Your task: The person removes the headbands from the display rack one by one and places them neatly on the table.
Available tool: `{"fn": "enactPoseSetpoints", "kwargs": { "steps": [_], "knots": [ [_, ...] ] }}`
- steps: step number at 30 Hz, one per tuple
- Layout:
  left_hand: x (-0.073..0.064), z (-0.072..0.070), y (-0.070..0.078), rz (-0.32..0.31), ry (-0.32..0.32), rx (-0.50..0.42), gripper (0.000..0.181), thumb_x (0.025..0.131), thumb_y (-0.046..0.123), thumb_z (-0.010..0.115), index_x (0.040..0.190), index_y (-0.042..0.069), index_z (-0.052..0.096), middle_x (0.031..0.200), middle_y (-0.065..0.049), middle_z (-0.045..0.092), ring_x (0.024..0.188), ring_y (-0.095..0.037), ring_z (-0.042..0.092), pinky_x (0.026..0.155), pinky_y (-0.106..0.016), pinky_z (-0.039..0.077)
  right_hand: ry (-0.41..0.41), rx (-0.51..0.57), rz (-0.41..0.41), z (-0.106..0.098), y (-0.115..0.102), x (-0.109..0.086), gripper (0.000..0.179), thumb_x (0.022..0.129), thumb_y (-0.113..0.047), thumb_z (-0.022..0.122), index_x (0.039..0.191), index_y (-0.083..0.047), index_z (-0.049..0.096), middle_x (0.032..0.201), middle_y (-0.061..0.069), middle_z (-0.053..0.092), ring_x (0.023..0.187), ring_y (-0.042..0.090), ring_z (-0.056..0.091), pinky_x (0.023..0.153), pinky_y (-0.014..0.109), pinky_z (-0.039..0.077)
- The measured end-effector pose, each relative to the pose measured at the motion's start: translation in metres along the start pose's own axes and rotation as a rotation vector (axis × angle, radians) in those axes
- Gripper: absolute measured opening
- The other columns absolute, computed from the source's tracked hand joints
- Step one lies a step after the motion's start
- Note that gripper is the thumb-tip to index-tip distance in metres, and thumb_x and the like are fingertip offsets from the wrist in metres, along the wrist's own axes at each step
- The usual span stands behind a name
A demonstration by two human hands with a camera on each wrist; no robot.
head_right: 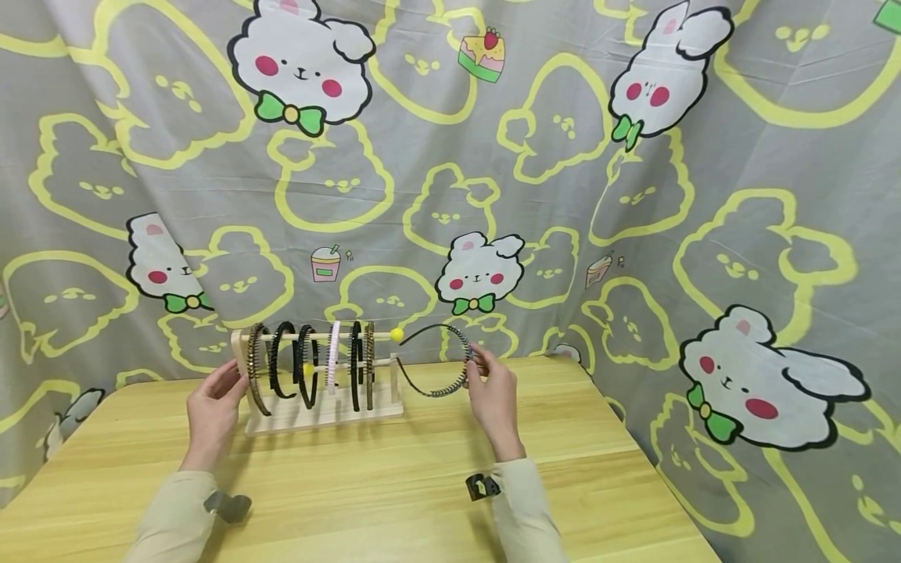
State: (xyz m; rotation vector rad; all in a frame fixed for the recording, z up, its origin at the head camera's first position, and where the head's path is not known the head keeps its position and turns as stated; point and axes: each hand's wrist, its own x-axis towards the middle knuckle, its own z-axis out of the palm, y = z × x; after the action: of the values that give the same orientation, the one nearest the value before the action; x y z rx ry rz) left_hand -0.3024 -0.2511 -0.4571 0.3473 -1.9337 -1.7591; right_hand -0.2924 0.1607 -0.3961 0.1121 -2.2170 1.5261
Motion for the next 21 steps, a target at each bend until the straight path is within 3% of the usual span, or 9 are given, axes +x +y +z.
{"fn": "enactPoseSetpoints", "kwargs": {
  "steps": [6, 9, 14, 21],
  "knots": [
    [-0.001, 0.001, 0.001, 0.006, 0.018, 0.013, 0.044, 0.092, 0.028, 0.068, 0.135, 0.018, 0.059, 0.125, 0.002, 0.064, 0.105, 0.003, 0.056, 0.084, -0.007, 0.046, 0.008, -0.027, 0.044, -0.011, 0.014, 0.009, 0.030, 0.098, -0.005, 0.056, 0.128, -0.002, 0.060, 0.112, 0.017, 0.069, 0.097, 0.030, 0.068, 0.070, 0.024, 0.060],
    [0.000, 0.002, 0.000, 0.007, 0.020, 0.028, 0.044, 0.093, 0.028, 0.068, 0.135, 0.019, 0.059, 0.127, 0.000, 0.064, 0.106, 0.001, 0.056, 0.088, -0.011, 0.048, -0.002, -0.077, 0.030, -0.014, 0.022, 0.015, 0.029, 0.098, -0.005, 0.055, 0.127, 0.000, 0.060, 0.113, 0.018, 0.069, 0.096, 0.029, 0.068, 0.070, 0.024, 0.060],
    [0.001, 0.001, -0.001, 0.012, 0.015, 0.048, 0.044, 0.094, 0.030, 0.066, 0.136, 0.020, 0.058, 0.133, -0.006, 0.062, 0.110, -0.002, 0.057, 0.092, -0.015, 0.049, -0.038, -0.162, 0.003, -0.019, 0.033, 0.027, 0.029, 0.099, -0.007, 0.053, 0.127, 0.001, 0.060, 0.111, 0.019, 0.069, 0.095, 0.028, 0.068, 0.068, 0.022, 0.059],
    [0.000, 0.001, -0.002, 0.005, 0.014, 0.031, 0.045, 0.093, 0.030, 0.067, 0.136, 0.020, 0.059, 0.133, -0.006, 0.061, 0.110, -0.001, 0.056, 0.089, -0.010, 0.048, -0.114, -0.215, 0.046, -0.018, 0.048, 0.038, 0.029, 0.100, -0.006, 0.050, 0.125, 0.002, 0.061, 0.109, 0.020, 0.070, 0.093, 0.029, 0.069, 0.068, 0.023, 0.060]
  ]
}}
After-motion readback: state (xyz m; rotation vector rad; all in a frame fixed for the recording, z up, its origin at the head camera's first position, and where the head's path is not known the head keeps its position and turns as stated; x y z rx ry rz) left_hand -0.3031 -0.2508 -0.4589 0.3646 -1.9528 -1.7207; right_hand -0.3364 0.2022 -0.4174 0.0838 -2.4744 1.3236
